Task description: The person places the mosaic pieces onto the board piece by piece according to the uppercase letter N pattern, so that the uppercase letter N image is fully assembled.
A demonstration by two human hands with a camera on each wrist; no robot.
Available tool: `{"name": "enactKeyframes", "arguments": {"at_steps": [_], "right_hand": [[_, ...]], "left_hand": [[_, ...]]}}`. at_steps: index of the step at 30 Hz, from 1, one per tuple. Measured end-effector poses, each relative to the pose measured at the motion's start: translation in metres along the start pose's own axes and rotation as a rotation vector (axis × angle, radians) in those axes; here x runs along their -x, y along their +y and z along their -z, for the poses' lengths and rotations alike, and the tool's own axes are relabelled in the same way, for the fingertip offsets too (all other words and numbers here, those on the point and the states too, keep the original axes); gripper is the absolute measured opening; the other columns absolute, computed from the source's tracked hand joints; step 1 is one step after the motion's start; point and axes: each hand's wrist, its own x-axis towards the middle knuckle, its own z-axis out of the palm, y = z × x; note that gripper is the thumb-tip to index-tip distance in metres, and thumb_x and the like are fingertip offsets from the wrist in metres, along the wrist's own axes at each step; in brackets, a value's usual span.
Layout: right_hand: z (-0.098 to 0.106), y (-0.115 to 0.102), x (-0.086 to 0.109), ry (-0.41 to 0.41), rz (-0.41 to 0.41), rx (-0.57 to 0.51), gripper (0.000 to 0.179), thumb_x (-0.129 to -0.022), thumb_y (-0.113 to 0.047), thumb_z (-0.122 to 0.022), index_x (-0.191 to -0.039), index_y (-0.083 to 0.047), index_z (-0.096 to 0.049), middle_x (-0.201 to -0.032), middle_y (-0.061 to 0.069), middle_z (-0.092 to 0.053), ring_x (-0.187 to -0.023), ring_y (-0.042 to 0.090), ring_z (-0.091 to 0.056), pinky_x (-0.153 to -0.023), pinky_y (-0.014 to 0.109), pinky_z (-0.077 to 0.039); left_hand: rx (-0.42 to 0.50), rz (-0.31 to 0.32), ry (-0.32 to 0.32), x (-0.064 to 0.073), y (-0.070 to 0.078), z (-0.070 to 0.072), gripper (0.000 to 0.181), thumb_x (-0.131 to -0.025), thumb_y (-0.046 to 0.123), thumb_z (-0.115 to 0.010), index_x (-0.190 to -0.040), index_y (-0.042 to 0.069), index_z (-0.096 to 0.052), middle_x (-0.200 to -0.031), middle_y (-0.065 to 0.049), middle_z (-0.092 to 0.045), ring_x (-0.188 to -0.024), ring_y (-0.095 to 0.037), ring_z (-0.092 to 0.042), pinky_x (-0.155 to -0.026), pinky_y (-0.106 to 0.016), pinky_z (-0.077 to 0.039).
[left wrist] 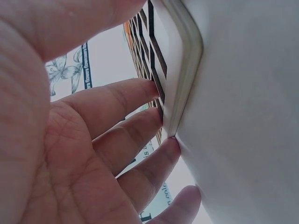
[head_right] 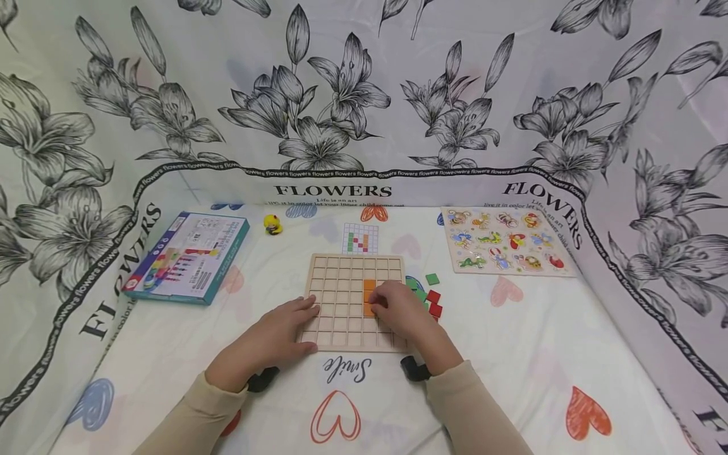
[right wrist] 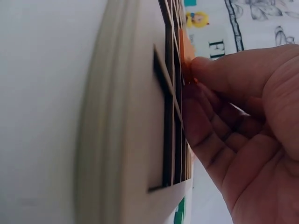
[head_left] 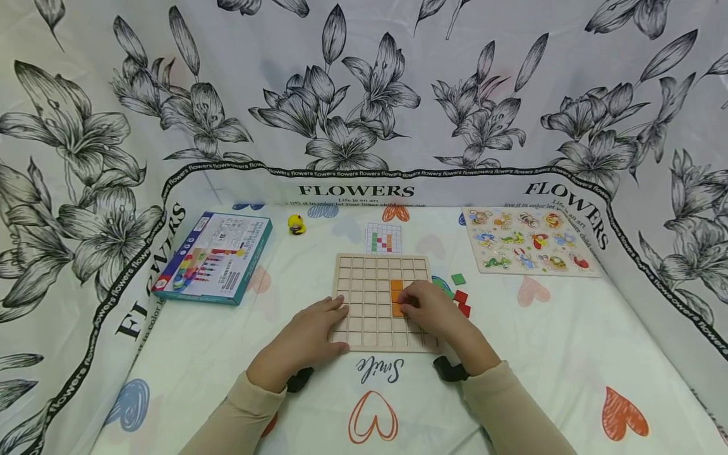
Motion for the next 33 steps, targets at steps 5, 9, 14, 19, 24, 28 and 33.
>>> {"name": "enactKeyframes", "arguments": {"at_steps": [5,9,14,19,24,28,33], "right_hand": [[0.000,-0.002,0.001,0.007,0.018,0.055,0.007,-0.101,-0.012,-0.079,-0.097,-0.018,-0.078,-0.097,-0.004,-0.068,-0.092,0.018,-0.060,-0.086,0.035,-0.056],[0.000,-0.004,0.002,0.009,0.008,0.053,0.005,-0.101,-0.015,-0.079,-0.097,-0.017,-0.077,-0.097,-0.005,-0.068,-0.092,0.017,-0.060,-0.085,0.034,-0.056],[0.010,0.002,0.005,0.006,-0.030,-0.024,0.003,-0.103,-0.018,-0.078,-0.104,-0.016,-0.078,-0.103,-0.003,-0.070,-0.095,0.018,-0.061,-0.089,0.036,-0.056],[0.039,0.026,0.013,0.090,-0.054,-0.044,0.012,-0.105,-0.015,-0.073,-0.115,-0.012,-0.078,-0.112,0.004,-0.075,-0.099,0.021,-0.065,-0.090,0.040,-0.057],[0.069,0.055,0.025,0.091,-0.160,0.004,0.017,-0.106,-0.018,-0.072,-0.120,-0.009,-0.076,-0.109,0.008,-0.073,-0.097,0.024,-0.064,-0.080,0.036,-0.055],[0.081,0.068,0.036,-0.006,-0.276,0.027,0.015,-0.103,-0.021,-0.075,-0.110,-0.007,-0.075,-0.103,0.009,-0.070,-0.094,0.026,-0.061,-0.075,0.035,-0.052],[0.083,0.073,0.043,-0.084,-0.336,0.038,0.019,-0.097,-0.020,-0.081,-0.107,-0.006,-0.073,-0.101,0.009,-0.069,-0.095,0.026,-0.059,-0.078,0.036,-0.053]], "left_hand": [[-0.006,-0.001,0.000,-0.001,0.000,-0.001,0.077,-0.092,0.033,-0.089,-0.159,0.009,-0.058,-0.174,-0.005,-0.043,-0.164,-0.034,-0.037,-0.131,-0.059,-0.034],[-0.005,-0.003,0.003,-0.001,0.000,-0.001,0.077,-0.092,0.032,-0.089,-0.159,0.009,-0.058,-0.174,-0.005,-0.044,-0.164,-0.034,-0.037,-0.131,-0.059,-0.034],[-0.003,-0.005,0.004,-0.001,0.000,-0.001,0.078,-0.092,0.032,-0.089,-0.159,0.009,-0.058,-0.174,-0.006,-0.044,-0.164,-0.034,-0.037,-0.131,-0.059,-0.035],[-0.003,-0.004,0.004,-0.001,0.000,-0.002,0.078,-0.092,0.033,-0.089,-0.159,0.009,-0.058,-0.174,-0.006,-0.043,-0.164,-0.034,-0.037,-0.130,-0.059,-0.035],[-0.007,-0.007,0.003,-0.002,-0.001,-0.002,0.078,-0.092,0.033,-0.089,-0.159,0.008,-0.058,-0.174,-0.006,-0.043,-0.163,-0.034,-0.037,-0.130,-0.059,-0.035],[-0.007,-0.010,0.005,-0.002,-0.002,-0.002,0.078,-0.092,0.033,-0.089,-0.159,0.008,-0.058,-0.174,-0.007,-0.044,-0.163,-0.035,-0.038,-0.130,-0.059,-0.035],[-0.010,-0.011,0.007,-0.002,-0.003,-0.002,0.078,-0.092,0.033,-0.089,-0.159,0.008,-0.058,-0.174,-0.007,-0.044,-0.163,-0.035,-0.038,-0.130,-0.059,-0.036]]}}
